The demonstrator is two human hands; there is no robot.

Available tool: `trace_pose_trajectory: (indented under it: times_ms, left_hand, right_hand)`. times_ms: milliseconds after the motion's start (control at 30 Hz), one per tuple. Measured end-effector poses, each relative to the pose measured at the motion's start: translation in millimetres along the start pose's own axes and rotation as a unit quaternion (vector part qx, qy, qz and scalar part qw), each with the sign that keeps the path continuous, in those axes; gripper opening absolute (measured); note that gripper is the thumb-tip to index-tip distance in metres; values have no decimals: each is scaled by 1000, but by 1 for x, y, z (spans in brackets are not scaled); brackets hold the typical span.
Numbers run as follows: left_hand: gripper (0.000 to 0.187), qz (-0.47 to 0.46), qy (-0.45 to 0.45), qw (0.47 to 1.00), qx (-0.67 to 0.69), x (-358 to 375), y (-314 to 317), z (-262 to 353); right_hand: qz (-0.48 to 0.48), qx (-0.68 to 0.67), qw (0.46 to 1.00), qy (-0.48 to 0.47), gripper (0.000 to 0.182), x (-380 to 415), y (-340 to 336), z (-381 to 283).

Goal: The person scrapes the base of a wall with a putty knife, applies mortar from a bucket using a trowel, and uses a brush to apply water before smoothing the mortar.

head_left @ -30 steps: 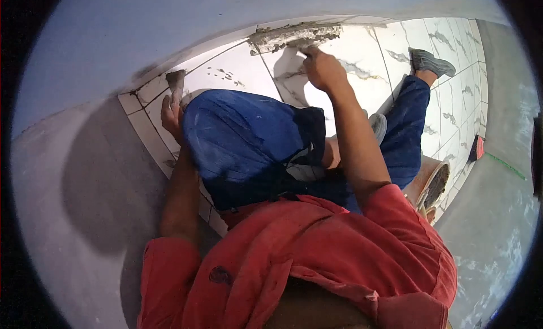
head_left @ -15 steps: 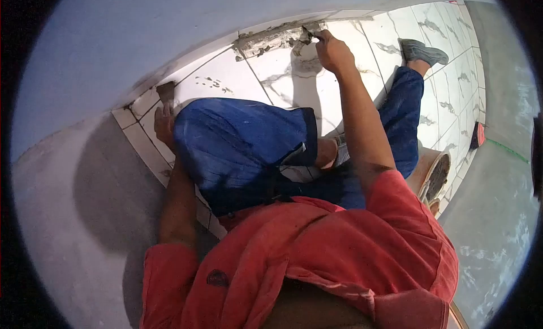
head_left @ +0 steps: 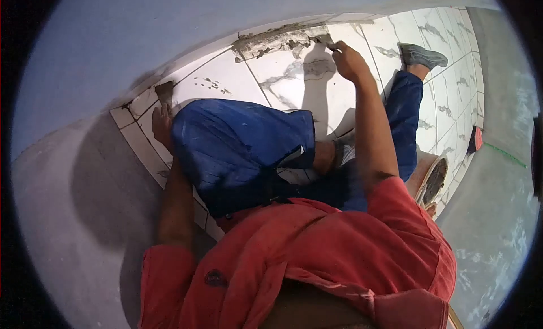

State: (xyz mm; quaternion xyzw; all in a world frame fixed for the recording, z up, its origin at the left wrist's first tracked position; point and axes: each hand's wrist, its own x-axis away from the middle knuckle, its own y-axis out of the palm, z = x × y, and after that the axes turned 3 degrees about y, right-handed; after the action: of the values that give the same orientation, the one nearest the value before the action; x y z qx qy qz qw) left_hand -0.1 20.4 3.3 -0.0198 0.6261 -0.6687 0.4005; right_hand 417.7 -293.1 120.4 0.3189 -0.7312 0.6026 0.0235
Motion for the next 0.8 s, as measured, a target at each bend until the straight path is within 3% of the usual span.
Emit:
trace_pose_trajectory:
  times_ms: [67,133,167,333,400,467,533,633,667,733,800]
  left_hand:
    - [47,12,-29,998,56,-4,-5,4]
    - [52,-29,37,998,-29,-11,-10,10]
    - [52,-33,31,999,-28,-13,-10,10]
    - [51,-31,-39,999,21,-8,-7,5]
    - [50,-39,-62,997,30,-6,-10,8]
    - [50,-55,-89,994,38,-8,-11,10]
    - [49,-86,-135,986,44,-9,-11,8]
    - [49,-186,-245,951,32,-11,-27,8]
    - [49,-188,-239,952,32,-8,-33,7]
    - [42,-46,-203,959,192,6,-59,4]
    - [40,-82,-204,964,152,-11,-102,23]
  right_hand:
    - [-1,30,999,-21,41,-4,-11,10]
    - [23,-5,1000,2,40,2,-29,-7]
    - [58,-5,997,-54,34,-10,-22,1]
    - [20,30,996,-77,34,-13,-16,0]
    - [78,-70,993,-63,32,2,-11,11]
    - [75,-113,988,-78,37,22,-7,24]
    - [71,-103,992,-32,38,36,-3,33]
    - [57,-81,994,-42,38,38,-8,60]
    - [51,-54,996,-59,37,37,-12,66]
    - [40,-51,996,-64,35,37,-32,66]
    - [38,-23,992,-119,33,27,-41,75]
